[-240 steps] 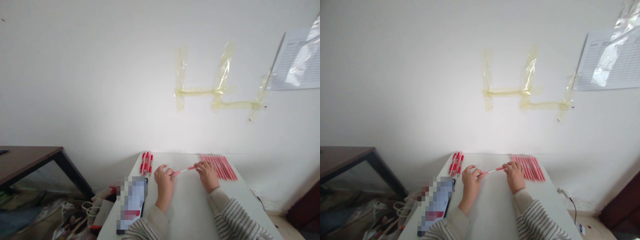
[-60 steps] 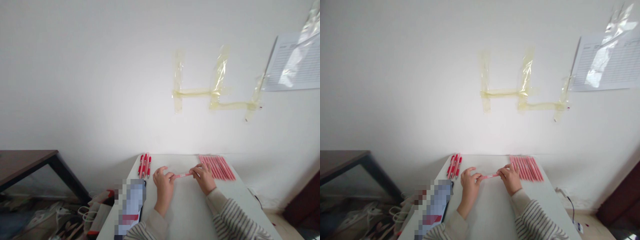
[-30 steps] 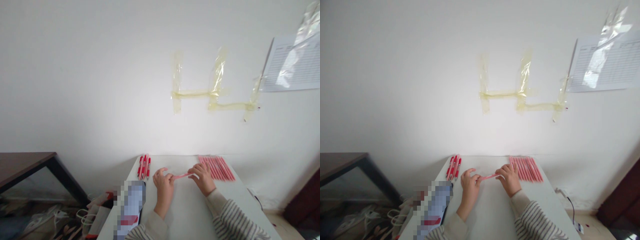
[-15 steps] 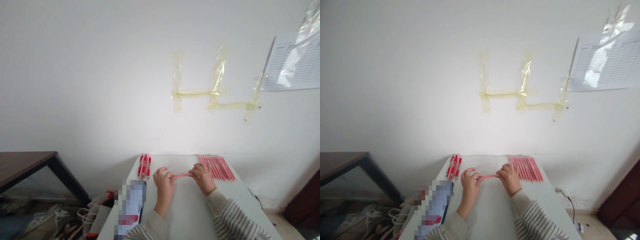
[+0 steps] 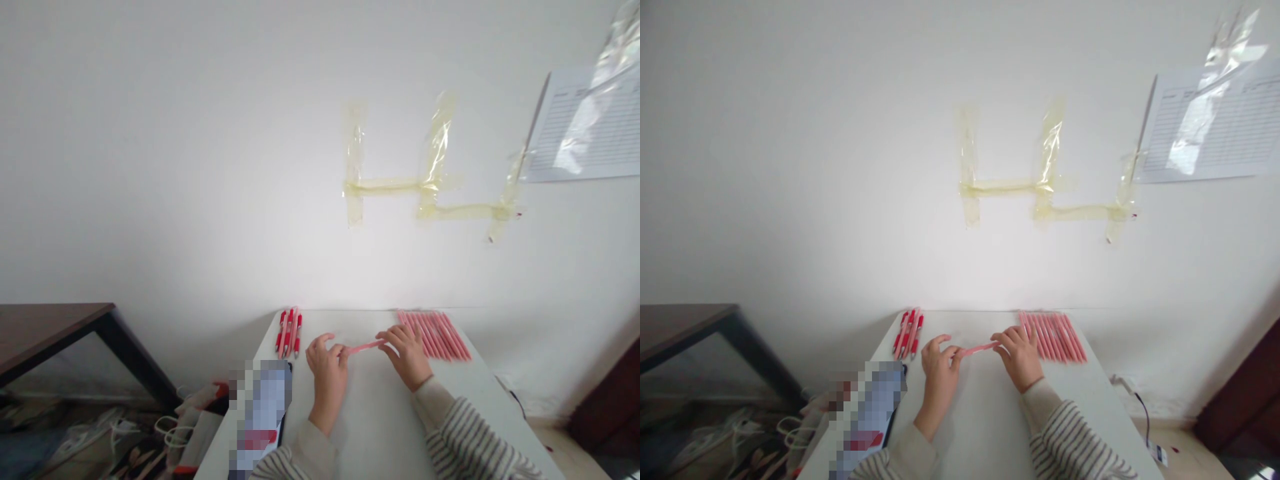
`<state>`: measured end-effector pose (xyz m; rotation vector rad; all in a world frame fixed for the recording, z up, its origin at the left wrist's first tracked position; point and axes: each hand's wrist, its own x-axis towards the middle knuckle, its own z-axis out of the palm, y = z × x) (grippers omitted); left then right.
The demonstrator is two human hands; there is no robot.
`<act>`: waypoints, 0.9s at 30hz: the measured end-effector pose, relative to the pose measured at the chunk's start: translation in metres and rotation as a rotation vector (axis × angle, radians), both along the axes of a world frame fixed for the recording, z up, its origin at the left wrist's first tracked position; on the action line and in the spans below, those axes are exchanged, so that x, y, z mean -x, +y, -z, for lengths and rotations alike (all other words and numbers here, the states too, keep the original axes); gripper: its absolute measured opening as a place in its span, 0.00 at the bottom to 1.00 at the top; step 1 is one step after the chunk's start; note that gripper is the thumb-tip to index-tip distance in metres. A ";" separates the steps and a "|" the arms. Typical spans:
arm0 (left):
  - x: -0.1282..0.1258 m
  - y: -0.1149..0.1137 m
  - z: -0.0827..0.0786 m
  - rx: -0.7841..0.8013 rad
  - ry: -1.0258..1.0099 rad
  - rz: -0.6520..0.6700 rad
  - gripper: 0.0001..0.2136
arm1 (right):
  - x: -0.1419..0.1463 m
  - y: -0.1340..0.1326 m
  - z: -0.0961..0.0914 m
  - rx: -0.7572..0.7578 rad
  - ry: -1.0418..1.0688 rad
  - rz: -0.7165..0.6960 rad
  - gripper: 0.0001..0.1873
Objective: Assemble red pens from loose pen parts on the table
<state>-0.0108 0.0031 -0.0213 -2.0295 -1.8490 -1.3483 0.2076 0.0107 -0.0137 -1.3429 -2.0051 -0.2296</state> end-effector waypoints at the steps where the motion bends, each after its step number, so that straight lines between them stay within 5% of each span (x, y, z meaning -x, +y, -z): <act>1: 0.000 0.000 0.001 -0.008 0.003 -0.002 0.08 | 0.000 0.000 -0.001 -0.004 0.000 0.000 0.08; 27: -0.001 -0.001 -0.001 -0.027 -0.005 0.005 0.07 | -0.001 0.005 0.007 -0.036 0.032 0.036 0.08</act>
